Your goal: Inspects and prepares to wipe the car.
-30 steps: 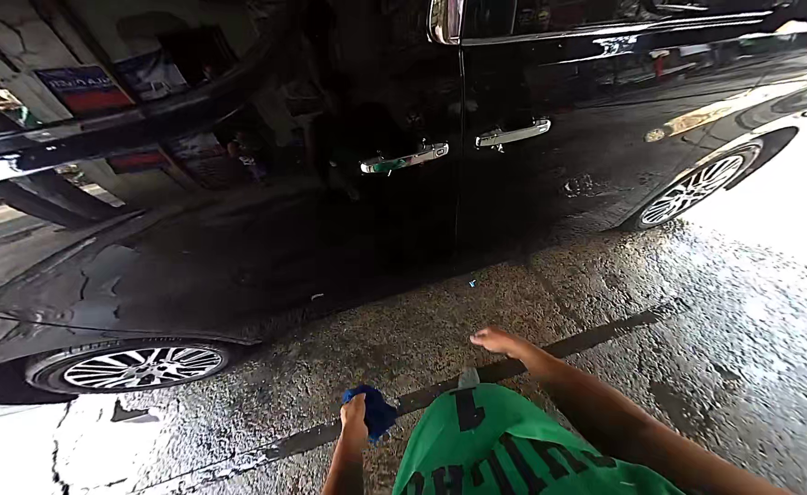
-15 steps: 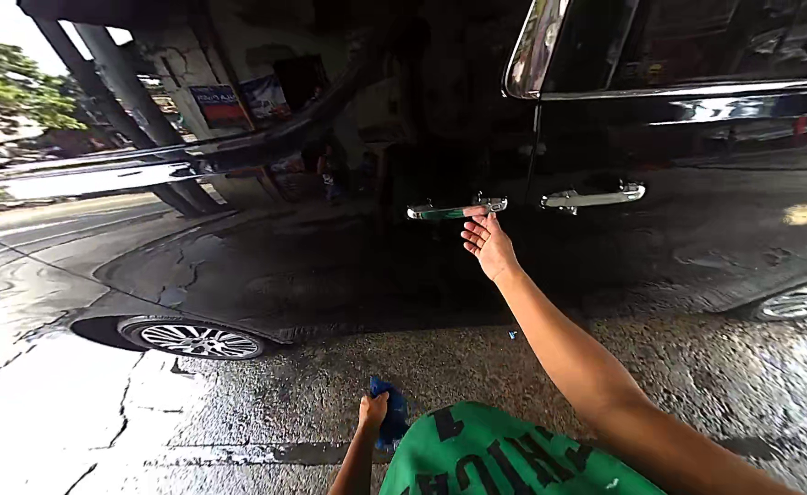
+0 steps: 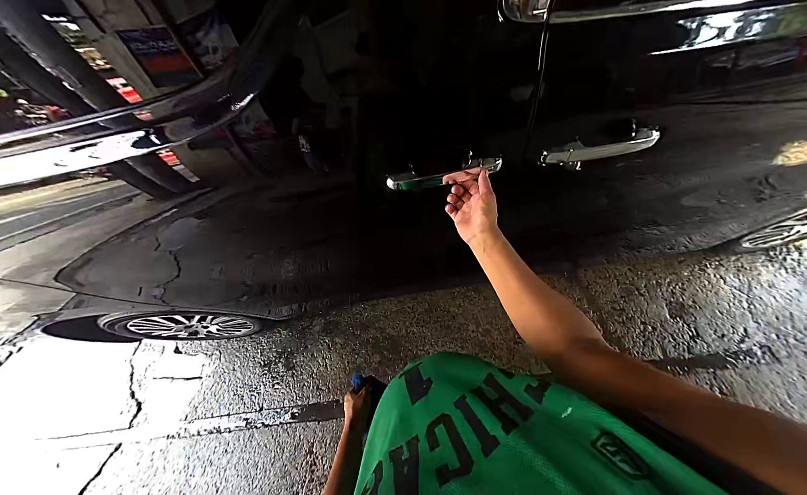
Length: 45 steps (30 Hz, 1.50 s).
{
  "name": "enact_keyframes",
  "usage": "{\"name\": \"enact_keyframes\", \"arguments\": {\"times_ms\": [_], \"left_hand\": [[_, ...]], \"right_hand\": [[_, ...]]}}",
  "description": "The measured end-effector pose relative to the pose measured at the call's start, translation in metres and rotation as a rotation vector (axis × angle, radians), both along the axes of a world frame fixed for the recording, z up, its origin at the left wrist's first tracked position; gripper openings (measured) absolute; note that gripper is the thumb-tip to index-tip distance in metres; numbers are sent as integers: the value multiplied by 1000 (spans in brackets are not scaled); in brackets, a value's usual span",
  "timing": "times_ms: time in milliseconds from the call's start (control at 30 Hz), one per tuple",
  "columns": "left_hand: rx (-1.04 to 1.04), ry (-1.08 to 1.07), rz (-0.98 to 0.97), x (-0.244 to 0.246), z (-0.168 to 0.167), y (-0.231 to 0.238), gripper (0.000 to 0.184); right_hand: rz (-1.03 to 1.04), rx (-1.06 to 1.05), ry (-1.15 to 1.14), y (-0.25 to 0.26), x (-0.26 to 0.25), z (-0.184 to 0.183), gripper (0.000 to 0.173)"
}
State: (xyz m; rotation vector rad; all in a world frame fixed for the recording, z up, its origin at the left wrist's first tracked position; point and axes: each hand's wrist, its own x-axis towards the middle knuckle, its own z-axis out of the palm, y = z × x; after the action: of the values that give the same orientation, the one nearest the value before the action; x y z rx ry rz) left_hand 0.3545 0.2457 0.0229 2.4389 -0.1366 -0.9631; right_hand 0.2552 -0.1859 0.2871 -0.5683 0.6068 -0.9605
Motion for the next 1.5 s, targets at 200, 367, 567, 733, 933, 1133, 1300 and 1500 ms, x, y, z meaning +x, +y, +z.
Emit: {"name": "enact_keyframes", "arguments": {"times_ms": [200,367,567,733,933,1133,1300,1500], "left_hand": [[12,-9,-57,35,6,16,39],[11,-2,-50,65,-7,35,41],[11,32,-42,72,-19,50,41],[11,63,-66,68,-31,51,40],[7,81,-113,69,-32,40,41],[-52,78,-48,68,-32,43,41],[-68,71,-5,55,-32,60,36],[-9,82,40,37,-46,88,36]], "right_hand": [[-49,69,43,-4,5,3,59],[-45,96,-40,-1,4,4,60],[-9,140,-167,-4,2,-2,61],[-35,202,-213,-1,5,6,55],[26,166,-133,4,-3,10,60],[83,132,-131,8,-6,2,68],[128,111,-69,26,-6,-9,70],[32,46,-22,20,-5,-15,63]]}}
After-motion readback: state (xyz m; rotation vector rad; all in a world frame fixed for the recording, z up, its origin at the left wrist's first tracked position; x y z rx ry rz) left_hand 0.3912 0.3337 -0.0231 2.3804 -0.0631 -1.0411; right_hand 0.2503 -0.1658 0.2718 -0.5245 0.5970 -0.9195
